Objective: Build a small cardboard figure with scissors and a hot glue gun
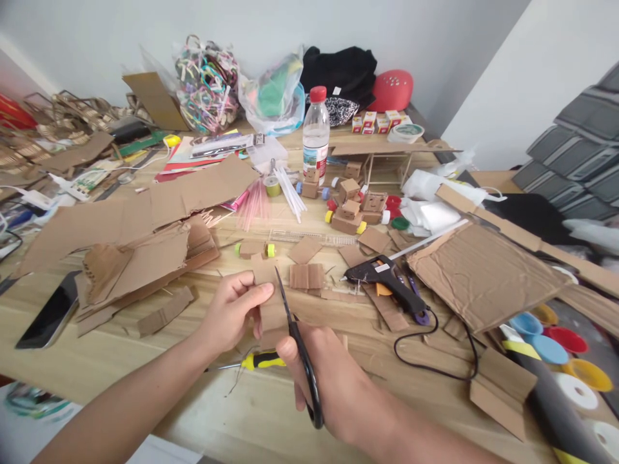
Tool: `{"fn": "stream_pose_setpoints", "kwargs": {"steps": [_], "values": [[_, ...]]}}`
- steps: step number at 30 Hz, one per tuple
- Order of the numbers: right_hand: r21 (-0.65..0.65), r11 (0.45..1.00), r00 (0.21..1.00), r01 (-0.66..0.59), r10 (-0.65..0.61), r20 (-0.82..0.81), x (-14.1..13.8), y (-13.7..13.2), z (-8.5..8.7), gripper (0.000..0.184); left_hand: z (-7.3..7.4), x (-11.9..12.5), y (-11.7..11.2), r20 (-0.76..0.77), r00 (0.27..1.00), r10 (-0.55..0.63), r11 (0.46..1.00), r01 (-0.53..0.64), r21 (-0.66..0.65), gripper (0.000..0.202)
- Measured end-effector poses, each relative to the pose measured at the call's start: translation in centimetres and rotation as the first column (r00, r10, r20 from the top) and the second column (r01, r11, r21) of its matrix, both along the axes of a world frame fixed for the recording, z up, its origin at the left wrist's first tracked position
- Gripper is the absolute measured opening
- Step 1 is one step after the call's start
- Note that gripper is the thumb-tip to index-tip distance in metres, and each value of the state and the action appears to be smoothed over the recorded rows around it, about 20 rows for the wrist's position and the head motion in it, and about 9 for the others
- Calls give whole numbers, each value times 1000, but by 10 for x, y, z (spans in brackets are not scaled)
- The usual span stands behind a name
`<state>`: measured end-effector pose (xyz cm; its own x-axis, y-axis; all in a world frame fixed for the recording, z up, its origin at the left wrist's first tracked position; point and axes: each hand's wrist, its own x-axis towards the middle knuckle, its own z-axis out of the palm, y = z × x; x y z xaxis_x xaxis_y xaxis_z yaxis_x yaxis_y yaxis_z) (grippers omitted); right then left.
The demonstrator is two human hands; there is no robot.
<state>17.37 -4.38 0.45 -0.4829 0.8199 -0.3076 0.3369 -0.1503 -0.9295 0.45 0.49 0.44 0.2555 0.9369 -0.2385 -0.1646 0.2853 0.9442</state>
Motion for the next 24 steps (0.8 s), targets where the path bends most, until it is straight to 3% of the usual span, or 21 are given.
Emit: {"fn": "stream_pose_setpoints", "kwargs": {"steps": [8,14,20,24], "values": [[-49,998,997,27,-31,-74,-2,-10,-19,76,0,1,0,18,1000,5,1000,-5,-5,48],[-263,950,946,168,-231,-230,-10,-14,-25,74,1,1,0,36,999,5,1000,-5,0,51],[-108,991,995,78,-85,-59,-3,-5,-5,81,0,2,-3,54,997,-59,995,63,-77,48],[-106,992,998,61,-64,-25,-3,0,-6,82,-2,3,-4,56,996,-67,991,72,-109,47]]}}
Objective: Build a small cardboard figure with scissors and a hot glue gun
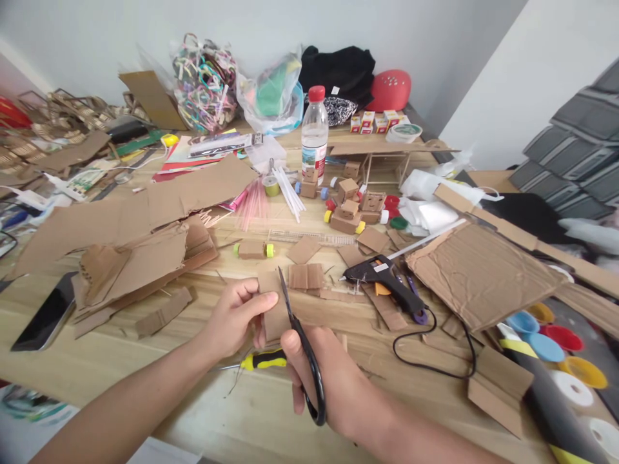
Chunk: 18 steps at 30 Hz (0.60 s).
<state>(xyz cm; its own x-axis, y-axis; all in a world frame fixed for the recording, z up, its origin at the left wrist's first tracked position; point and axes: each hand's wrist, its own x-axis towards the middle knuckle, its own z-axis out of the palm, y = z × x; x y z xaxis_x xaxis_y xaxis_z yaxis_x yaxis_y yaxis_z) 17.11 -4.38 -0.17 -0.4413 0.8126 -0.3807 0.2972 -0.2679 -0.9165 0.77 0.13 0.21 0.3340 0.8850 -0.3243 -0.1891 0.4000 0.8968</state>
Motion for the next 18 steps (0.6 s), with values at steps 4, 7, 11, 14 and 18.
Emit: {"fn": "stream_pose_setpoints", "kwargs": {"steps": [4,7,11,14,18], "values": [[-41,999,999,20,-22,-48,-5,2,2,82,-1,0,2,-7,1000,7,1000,-7,18,45],[-23,999,999,41,-42,-26,-7,1,8,82,-2,0,3,-17,999,50,998,-50,43,51],[-40,999,999,34,-35,-24,-6,-2,11,80,-4,1,5,-69,995,78,994,-72,77,55],[-57,998,999,39,-38,12,-5,-5,7,81,-4,1,5,-97,993,68,993,-58,106,57],[-86,994,997,63,-66,-27,-7,-5,0,79,-3,-1,4,-134,990,44,992,-27,125,58]]}}
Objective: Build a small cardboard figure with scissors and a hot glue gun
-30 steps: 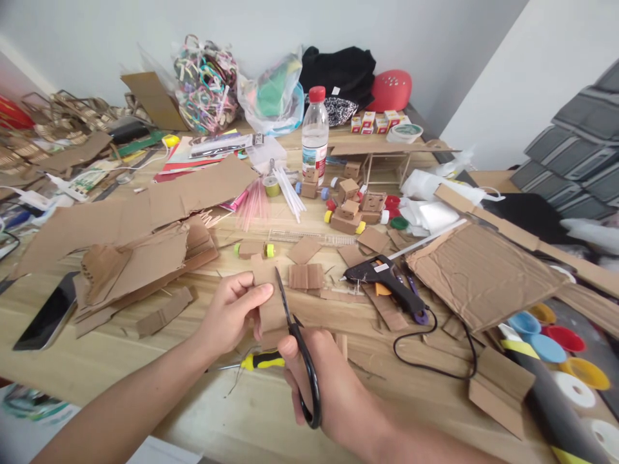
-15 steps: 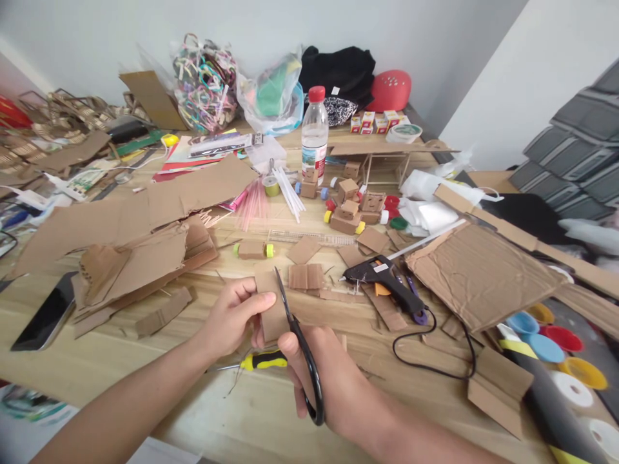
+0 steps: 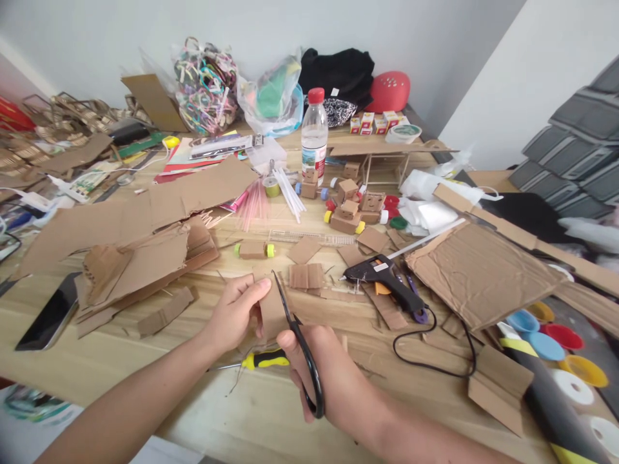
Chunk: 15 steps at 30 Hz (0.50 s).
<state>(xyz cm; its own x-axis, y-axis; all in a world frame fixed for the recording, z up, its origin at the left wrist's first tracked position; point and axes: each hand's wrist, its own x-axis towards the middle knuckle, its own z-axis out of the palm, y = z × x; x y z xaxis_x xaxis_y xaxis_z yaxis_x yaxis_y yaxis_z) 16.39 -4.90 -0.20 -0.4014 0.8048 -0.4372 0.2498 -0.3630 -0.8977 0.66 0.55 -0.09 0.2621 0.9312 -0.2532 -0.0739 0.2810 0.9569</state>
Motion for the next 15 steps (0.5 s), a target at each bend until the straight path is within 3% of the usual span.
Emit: {"fn": "stream_pose_setpoints", "kwargs": {"steps": [5,7,10,15], "values": [[-105,992,980,72,-90,-179,8,17,5,80,-1,-5,4,-26,999,35,999,-35,21,61],[-38,991,974,126,-131,-187,16,28,13,81,0,-6,6,-28,1000,4,1000,-4,27,64],[143,970,980,197,-189,-68,24,41,26,68,2,-5,4,-22,994,-110,994,110,12,70],[165,971,985,174,-174,-14,19,49,34,50,2,0,-3,-59,967,-249,968,250,14,72]]}}
